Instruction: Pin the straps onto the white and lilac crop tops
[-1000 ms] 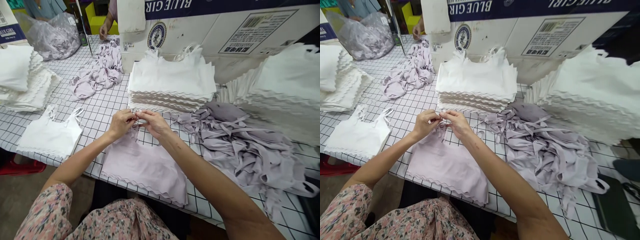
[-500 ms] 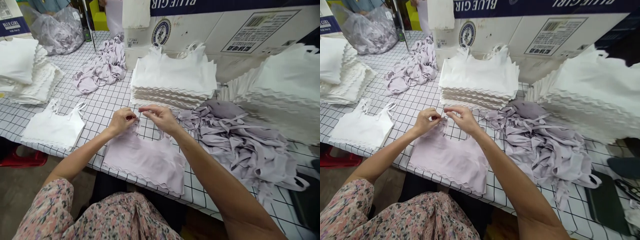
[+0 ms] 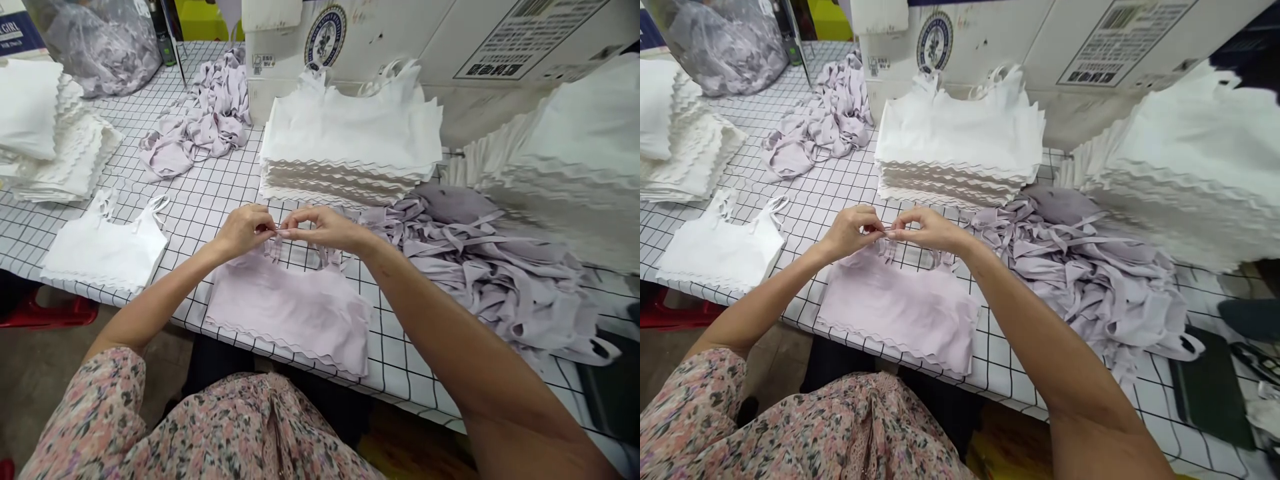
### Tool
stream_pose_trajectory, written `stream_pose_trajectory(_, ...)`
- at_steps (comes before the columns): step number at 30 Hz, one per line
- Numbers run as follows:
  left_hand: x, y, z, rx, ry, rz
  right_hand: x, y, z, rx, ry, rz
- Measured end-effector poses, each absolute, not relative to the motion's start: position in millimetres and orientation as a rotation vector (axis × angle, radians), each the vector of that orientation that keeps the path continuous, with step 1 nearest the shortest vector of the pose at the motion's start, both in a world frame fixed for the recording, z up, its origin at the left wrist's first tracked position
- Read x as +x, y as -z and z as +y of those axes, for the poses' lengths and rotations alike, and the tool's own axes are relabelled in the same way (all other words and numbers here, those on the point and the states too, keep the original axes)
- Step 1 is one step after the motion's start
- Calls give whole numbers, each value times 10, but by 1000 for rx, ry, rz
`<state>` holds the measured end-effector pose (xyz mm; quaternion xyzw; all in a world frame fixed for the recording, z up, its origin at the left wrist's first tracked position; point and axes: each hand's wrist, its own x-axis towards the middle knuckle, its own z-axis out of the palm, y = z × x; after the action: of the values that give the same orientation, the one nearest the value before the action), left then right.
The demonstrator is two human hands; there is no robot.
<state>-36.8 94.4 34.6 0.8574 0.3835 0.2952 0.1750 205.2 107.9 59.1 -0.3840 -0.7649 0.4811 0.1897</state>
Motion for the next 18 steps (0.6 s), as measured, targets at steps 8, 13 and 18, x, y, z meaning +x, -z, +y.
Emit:
stream_pose_trajectory(8, -340, -330, 914, 2311, -873, 1301, 2199, -484, 841, -1214, -960, -1874)
stream_pose_trajectory(13, -219, -519, 514, 1554, -822, 1142, 2049, -318, 630, -1106, -294, -1902)
stream_pose_trajectory(18, -38, -577, 239, 678, -750, 818, 1856, -261, 320, -1023, 32, -2109)
